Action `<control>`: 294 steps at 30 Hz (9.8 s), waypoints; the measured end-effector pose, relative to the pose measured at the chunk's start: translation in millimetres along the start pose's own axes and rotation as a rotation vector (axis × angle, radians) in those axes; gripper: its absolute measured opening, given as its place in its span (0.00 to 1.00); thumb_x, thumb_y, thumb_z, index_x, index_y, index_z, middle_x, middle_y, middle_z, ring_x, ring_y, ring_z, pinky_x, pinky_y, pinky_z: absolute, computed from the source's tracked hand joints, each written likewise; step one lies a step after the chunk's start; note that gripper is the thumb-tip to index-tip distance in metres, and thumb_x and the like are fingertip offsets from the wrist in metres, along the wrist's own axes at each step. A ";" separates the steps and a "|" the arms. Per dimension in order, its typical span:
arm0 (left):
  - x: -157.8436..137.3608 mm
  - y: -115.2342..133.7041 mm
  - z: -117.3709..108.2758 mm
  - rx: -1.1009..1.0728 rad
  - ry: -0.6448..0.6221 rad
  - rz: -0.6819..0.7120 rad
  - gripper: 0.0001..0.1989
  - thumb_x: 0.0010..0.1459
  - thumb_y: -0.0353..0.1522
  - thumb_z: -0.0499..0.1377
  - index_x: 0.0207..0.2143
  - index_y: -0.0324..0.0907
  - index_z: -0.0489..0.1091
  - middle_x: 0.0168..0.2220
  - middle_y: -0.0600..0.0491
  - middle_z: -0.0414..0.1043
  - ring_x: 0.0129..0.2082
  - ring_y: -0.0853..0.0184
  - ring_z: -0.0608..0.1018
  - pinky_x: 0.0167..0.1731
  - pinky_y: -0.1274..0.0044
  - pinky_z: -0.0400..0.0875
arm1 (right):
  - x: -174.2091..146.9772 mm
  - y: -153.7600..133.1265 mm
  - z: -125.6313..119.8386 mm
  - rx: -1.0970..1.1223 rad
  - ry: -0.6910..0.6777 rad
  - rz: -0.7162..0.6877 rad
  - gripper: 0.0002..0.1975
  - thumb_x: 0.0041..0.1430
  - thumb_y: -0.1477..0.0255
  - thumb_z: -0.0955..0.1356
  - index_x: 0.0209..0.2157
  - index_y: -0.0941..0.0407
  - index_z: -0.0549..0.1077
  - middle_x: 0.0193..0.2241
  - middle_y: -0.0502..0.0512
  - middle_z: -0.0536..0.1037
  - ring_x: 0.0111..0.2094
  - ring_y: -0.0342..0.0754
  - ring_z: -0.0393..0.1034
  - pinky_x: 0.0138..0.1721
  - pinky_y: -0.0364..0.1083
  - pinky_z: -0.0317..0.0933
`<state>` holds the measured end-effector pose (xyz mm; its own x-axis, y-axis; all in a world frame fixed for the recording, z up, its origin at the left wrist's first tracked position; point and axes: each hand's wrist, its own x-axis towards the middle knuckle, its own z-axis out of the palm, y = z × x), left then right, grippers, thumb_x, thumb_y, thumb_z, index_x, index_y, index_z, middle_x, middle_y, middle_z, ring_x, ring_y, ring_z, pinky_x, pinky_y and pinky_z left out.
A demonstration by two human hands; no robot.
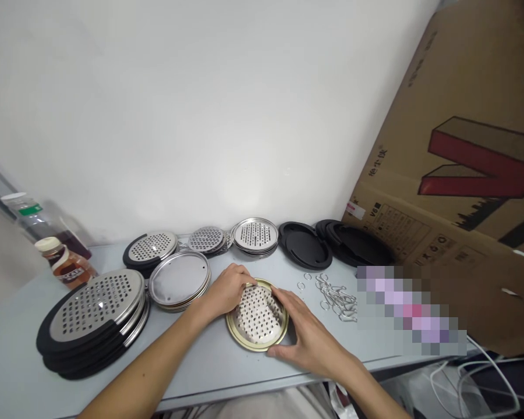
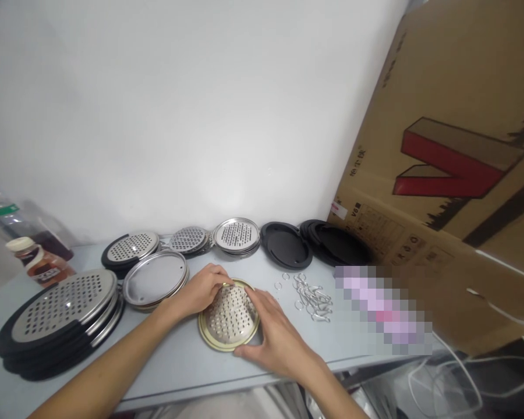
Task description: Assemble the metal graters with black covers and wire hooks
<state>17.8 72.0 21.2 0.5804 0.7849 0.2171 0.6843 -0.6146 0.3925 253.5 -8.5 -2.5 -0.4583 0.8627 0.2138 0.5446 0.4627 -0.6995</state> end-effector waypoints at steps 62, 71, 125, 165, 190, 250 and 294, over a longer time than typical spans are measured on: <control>-27.5 60.3 -80.6 -0.723 0.260 -0.342 0.15 0.46 0.44 0.68 0.26 0.44 0.70 0.53 0.48 0.73 0.56 0.52 0.71 0.58 0.61 0.58 | 0.8 -16.0 -40.4 0.231 0.648 -0.084 0.36 0.62 0.69 0.67 0.66 0.44 0.46 0.65 0.60 0.53 0.58 0.56 0.62 0.55 0.58 0.63; -82.5 63.8 -66.4 -1.260 -0.132 -0.637 0.28 0.56 0.56 0.54 0.43 0.40 0.67 0.41 0.42 0.77 0.37 0.55 0.81 0.31 0.69 0.76 | 3.8 -25.1 -37.9 0.492 0.500 0.094 0.13 0.58 0.62 0.70 0.42 0.55 0.73 0.31 0.53 0.76 0.29 0.46 0.71 0.34 0.46 0.69; -85.8 27.8 -9.0 0.028 0.142 -0.244 0.24 0.59 0.46 0.58 0.54 0.47 0.66 0.57 0.46 0.67 0.57 0.53 0.68 0.54 0.64 0.64 | -3.7 -11.0 -12.3 -0.199 0.080 0.080 0.37 0.53 0.58 0.72 0.62 0.52 0.61 0.58 0.62 0.65 0.59 0.57 0.59 0.59 0.53 0.56; -88.3 16.5 9.0 0.175 0.007 -0.093 0.41 0.57 0.46 0.60 0.67 0.54 0.45 0.69 0.50 0.44 0.67 0.49 0.53 0.61 0.52 0.54 | 12.7 12.1 -58.3 -0.276 0.470 0.389 0.27 0.63 0.56 0.63 0.58 0.55 0.66 0.39 0.59 0.80 0.36 0.54 0.75 0.40 0.51 0.65; -90.2 10.5 15.3 0.162 0.038 -0.095 0.40 0.58 0.47 0.59 0.67 0.56 0.45 0.69 0.49 0.44 0.66 0.46 0.54 0.59 0.51 0.57 | 28.1 38.6 -93.2 -0.345 0.401 0.548 0.26 0.64 0.52 0.57 0.23 0.54 0.72 0.15 0.54 0.74 0.25 0.52 0.73 0.30 0.44 0.57; -89.8 26.1 5.1 -0.006 0.063 -0.194 0.37 0.53 0.42 0.65 0.63 0.58 0.56 0.68 0.50 0.43 0.66 0.46 0.53 0.60 0.53 0.56 | 1.3 -7.2 -11.9 0.313 0.158 0.346 0.29 0.58 0.63 0.67 0.58 0.63 0.63 0.21 0.48 0.76 0.23 0.49 0.74 0.30 0.46 0.66; -79.1 25.6 8.8 -0.106 0.074 -0.206 0.43 0.50 0.44 0.66 0.66 0.55 0.52 0.69 0.48 0.45 0.66 0.47 0.55 0.61 0.56 0.55 | -0.2 -18.6 -3.1 0.101 0.075 0.191 0.55 0.37 0.69 0.79 0.65 0.49 0.53 0.62 0.64 0.57 0.38 0.51 0.72 0.40 0.49 0.70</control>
<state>-6.7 -6.5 6.3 0.3965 0.8991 0.1858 0.7325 -0.4318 0.5263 245.6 -16.7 12.6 -0.2981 0.9471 0.1186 0.5414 0.2701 -0.7962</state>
